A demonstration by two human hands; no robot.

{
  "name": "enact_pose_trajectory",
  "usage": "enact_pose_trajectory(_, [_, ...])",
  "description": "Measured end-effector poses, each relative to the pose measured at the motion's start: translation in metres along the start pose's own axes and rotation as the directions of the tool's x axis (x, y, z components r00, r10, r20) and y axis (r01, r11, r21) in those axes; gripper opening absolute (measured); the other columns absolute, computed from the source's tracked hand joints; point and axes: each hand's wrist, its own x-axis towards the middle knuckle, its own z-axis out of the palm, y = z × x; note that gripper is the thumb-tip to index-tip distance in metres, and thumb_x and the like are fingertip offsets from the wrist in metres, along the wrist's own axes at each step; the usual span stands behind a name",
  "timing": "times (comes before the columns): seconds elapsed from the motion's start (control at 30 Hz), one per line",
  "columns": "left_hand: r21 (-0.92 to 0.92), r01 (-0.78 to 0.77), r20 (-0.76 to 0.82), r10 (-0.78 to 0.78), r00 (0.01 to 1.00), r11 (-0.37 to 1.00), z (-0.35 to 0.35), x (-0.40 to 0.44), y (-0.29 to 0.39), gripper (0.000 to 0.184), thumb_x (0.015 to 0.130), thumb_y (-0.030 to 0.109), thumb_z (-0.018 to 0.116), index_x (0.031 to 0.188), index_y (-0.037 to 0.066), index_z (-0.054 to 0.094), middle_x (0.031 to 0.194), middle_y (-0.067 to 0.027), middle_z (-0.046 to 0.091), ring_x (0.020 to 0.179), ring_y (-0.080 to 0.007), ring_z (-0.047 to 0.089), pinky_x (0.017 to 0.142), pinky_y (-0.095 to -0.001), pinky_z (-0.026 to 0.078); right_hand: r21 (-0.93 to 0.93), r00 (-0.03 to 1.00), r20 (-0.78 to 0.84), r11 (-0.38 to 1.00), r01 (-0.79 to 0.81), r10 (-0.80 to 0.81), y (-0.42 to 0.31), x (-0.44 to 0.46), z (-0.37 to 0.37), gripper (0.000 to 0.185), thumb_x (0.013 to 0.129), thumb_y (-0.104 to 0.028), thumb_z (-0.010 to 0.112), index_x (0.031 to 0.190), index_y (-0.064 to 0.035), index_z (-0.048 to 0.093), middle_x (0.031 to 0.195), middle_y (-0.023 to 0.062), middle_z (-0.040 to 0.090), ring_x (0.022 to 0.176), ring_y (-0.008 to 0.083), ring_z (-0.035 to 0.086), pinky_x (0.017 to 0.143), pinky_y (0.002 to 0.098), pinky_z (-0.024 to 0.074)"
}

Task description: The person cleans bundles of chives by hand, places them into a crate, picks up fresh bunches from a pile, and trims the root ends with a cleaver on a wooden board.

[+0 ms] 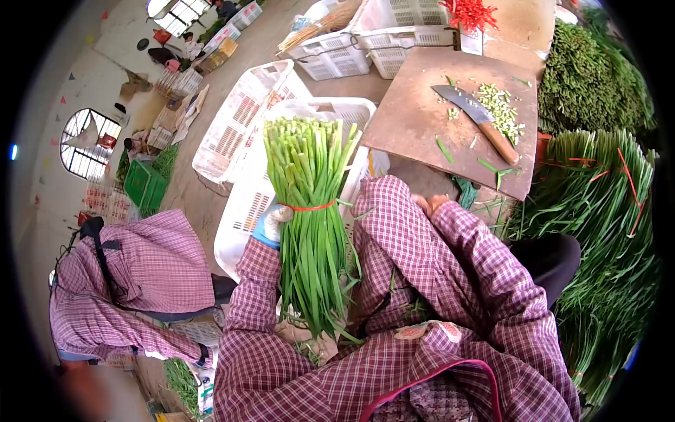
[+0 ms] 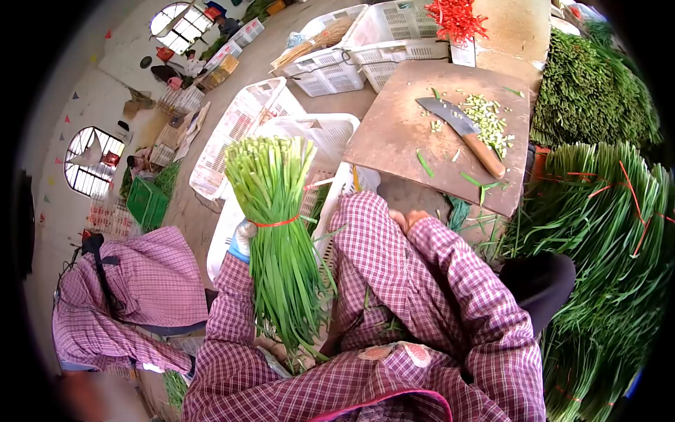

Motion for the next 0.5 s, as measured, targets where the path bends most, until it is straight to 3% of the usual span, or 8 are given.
enact_pose_trajectory(0.07, [0.027,0.012,0.031,-0.012,0.999,1.000,0.000,0.008,-0.008,0.074,0.078,0.001,0.066,0.142,0.001,0.030,0.125,-0.0206,0.054,0.070,-0.0160,0.056,0.053,-0.0250,0.044,-0.302,0.999,0.020,0.953,-0.019,0.027,0.019,0.005,0.006,0.054,0.094,-0.056,0.037,0.120,-0.0177,0.063,0.114,0.0171,0.064,0.109,0.0312,0.060,0.097,0.0419,0.0464])
enact_pose_trajectory(0.1, [0.039,0.020,0.044,-0.022,0.999,0.999,0.000,0.012,-0.013,0.074,0.077,0.002,0.066,0.142,0.001,0.030,0.125,-0.0205,0.054,0.071,-0.0164,0.056,0.054,-0.0254,0.045,-0.341,0.992,-0.115,0.940,0.000,-0.042,0.007,-0.017,-0.011,0.046,0.092,-0.051,0.047,0.108,-0.0133,0.067,0.100,0.0153,0.068,0.091,0.0300,0.066,0.084,0.0409,0.0526])
enact_pose_trajectory(0.13, [0.056,0.029,0.058,-0.032,0.998,0.998,0.002,0.017,-0.017,0.074,0.077,0.003,0.067,0.142,0.001,0.030,0.125,-0.0204,0.054,0.072,-0.0167,0.057,0.055,-0.0257,0.045,-0.212,0.958,-0.270,0.976,0.037,-0.095,-0.003,-0.037,-0.027,0.038,0.091,-0.045,0.052,0.103,-0.0122,0.068,0.096,0.0147,0.069,0.087,0.0303,0.067,0.080,0.0405,0.0529])
enact_pose_trajectory(0.23, [0.100,0.041,0.093,-0.050,0.994,0.994,0.008,0.025,-0.028,0.075,0.076,0.005,0.068,0.141,0.001,0.031,0.125,-0.0201,0.054,0.074,-0.0176,0.058,0.058,-0.0267,0.047,0.040,0.674,-0.683,0.907,0.419,-0.281,-0.032,-0.074,-0.063,0.021,0.086,-0.027,0.065,0.090,-0.0068,0.065,0.081,0.0124,0.068,0.075,0.0278,0.067,0.069,0.0361,0.0522])
enact_pose_trajectory(0.3, [0.119,0.057,0.107,-0.070,0.992,0.991,0.010,0.030,-0.034,0.076,0.075,0.006,0.069,0.141,0.001,0.031,0.125,-0.0199,0.054,0.076,-0.0183,0.058,0.060,-0.0274,0.048,0.047,0.488,-0.796,0.767,0.640,-0.358,-0.057,-0.105,-0.083,0.017,0.084,-0.020,0.067,0.086,-0.0037,0.062,0.077,0.0107,0.065,0.072,0.0243,0.065,0.066,0.0324,0.0507])
enact_pose_trajectory(0.37, [0.137,0.073,0.115,-0.089,0.989,0.988,0.009,0.035,-0.041,0.077,0.075,0.008,0.070,0.141,0.001,0.032,0.125,-0.0197,0.055,0.078,-0.0189,0.059,0.062,-0.0281,0.049,0.022,0.315,-0.859,0.587,0.809,-0.403,-0.075,-0.120,-0.088,0.024,0.083,-0.019,0.068,0.081,-0.0003,0.055,0.077,0.0142,0.061,0.067,0.0320,0.061,0.061,0.0389,0.0499])
enact_pose_trajectory(0.4, [0.140,0.078,0.118,-0.095,0.989,0.987,0.008,0.037,-0.044,0.077,0.074,0.008,0.071,0.141,0.001,0.032,0.125,-0.0196,0.055,0.079,-0.0192,0.059,0.063,-0.0284,0.049,-0.033,0.220,-0.891,0.538,0.842,-0.398,-0.083,-0.129,-0.087,0.022,0.080,-0.015,0.070,0.085,0.0001,0.056,0.075,0.0112,0.059,0.067,0.0300,0.059,0.063,0.0370,0.0492])
enact_pose_trajectory(0.5, [0.156,0.094,0.127,-0.115,0.985,0.983,0.006,0.042,-0.053,0.079,0.073,0.010,0.073,0.140,0.000,0.032,0.125,-0.0193,0.055,0.082,-0.0201,0.060,0.066,-0.0294,0.050,-0.173,0.160,-0.869,0.589,0.790,-0.469,-0.096,-0.140,-0.092,0.029,0.077,-0.023,0.073,0.094,-0.0048,0.058,0.082,0.0075,0.056,0.081,0.0266,0.057,0.072,0.0373,0.0468])
